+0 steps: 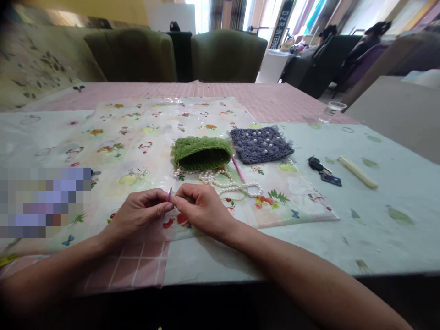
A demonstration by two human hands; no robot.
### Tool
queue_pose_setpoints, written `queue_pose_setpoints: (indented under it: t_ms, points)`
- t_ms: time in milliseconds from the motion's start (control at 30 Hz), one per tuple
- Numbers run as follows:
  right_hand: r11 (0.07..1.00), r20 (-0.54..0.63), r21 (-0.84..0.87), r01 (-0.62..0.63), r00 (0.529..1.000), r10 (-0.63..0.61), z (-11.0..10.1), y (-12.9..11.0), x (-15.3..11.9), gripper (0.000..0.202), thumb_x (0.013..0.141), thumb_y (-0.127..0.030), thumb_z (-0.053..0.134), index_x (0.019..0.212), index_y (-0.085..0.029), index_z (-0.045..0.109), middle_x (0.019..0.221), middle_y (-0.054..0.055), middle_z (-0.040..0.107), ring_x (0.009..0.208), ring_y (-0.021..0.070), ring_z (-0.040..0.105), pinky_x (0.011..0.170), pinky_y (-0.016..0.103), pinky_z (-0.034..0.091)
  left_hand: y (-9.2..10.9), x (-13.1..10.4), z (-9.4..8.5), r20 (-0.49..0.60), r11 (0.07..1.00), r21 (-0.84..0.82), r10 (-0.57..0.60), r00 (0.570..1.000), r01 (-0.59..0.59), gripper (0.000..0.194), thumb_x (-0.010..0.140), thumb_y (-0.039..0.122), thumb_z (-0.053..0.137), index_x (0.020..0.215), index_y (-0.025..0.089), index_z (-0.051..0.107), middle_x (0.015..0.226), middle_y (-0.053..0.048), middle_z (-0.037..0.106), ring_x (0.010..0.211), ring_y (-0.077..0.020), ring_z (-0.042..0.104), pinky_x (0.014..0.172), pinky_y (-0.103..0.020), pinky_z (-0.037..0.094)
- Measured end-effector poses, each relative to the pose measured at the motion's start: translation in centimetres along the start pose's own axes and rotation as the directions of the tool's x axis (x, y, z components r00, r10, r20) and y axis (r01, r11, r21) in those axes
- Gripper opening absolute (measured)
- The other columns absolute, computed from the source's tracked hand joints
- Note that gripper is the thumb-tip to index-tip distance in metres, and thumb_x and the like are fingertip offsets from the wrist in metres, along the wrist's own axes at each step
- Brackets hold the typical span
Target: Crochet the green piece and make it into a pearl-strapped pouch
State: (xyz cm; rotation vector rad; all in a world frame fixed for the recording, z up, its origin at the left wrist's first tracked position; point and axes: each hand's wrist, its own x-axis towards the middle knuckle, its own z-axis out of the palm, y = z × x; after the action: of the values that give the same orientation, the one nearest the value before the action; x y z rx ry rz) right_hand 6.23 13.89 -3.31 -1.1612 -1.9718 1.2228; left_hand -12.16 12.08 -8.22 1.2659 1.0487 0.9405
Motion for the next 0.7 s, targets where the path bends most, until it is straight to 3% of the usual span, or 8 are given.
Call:
queue_pose_setpoints:
  t_ms: [500, 700]
  points:
    - [0.998, 0.001, 0.059, -0.008, 1.0, 0.008, 0.1, 0.8, 0.3, 0.029, 0.086, -0.038, 0.062, 0.068, -0.016, 0.06, 0.06, -0.002, 0.058, 0.056, 0.008, 0.051, 0.051, 0.02, 0.038, 0.1, 0.0, 0.3, 0.045, 1.0, 0.024, -0.011, 0.999, 0.01, 0.018, 0.08, 0.032, 0.07, 0.08, 0.015, 0.069, 0.065, 0.0, 0.065, 0.058, -0.0102, 0.055, 0.056, -0.022, 0.044]
    - [0.982, 0.032, 0.168, -0.085, 0.996, 0.081, 0.6, 1.2, 0.3, 0.03, 0.082, -0.046, 0.068, 0.08, -0.017, 0.058, 0.059, -0.005, 0.056, 0.049, 0.0079, 0.053, 0.047, 0.02, 0.04, 0.0, -0.1, 0.2, 0.048, 0.999, 0.047, -0.018, 0.999, 0.016, 0.017, 0.08, 0.032, 0.07, 0.079, 0.015, 0.07, 0.065, 0.0, 0.065, 0.058, -0.0099, 0.055, 0.057, -0.022, 0.044]
